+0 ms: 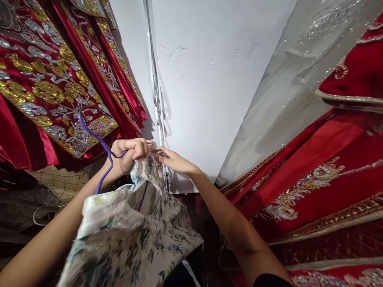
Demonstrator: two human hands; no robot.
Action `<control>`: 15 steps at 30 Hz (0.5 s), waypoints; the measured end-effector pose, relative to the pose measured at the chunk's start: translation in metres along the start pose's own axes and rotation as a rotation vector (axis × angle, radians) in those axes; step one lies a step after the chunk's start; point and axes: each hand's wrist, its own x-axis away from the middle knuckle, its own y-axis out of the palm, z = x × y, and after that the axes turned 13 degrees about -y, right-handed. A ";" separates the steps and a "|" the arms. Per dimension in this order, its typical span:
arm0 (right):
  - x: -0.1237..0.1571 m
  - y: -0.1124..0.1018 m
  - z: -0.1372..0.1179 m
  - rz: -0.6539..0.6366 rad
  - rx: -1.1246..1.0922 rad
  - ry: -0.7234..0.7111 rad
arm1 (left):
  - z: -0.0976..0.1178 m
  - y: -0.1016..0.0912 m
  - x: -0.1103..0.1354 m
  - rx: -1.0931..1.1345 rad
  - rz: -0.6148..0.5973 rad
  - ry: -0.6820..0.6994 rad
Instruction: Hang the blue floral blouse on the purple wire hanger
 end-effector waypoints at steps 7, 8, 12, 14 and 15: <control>-0.007 0.004 0.005 0.350 -0.089 -0.035 | 0.011 -0.021 0.018 0.215 0.209 -0.078; -0.008 0.004 0.001 0.335 -0.103 -0.030 | 0.010 -0.023 0.020 0.248 0.225 -0.086; -0.005 0.005 -0.016 0.204 -0.343 0.147 | 0.001 -0.028 0.023 0.481 0.212 -0.085; 0.001 0.005 -0.024 0.239 -0.410 0.221 | -0.013 -0.029 0.025 0.604 0.134 -0.125; 0.004 0.004 -0.028 0.277 -0.411 0.237 | -0.023 -0.030 0.027 0.625 0.072 -0.171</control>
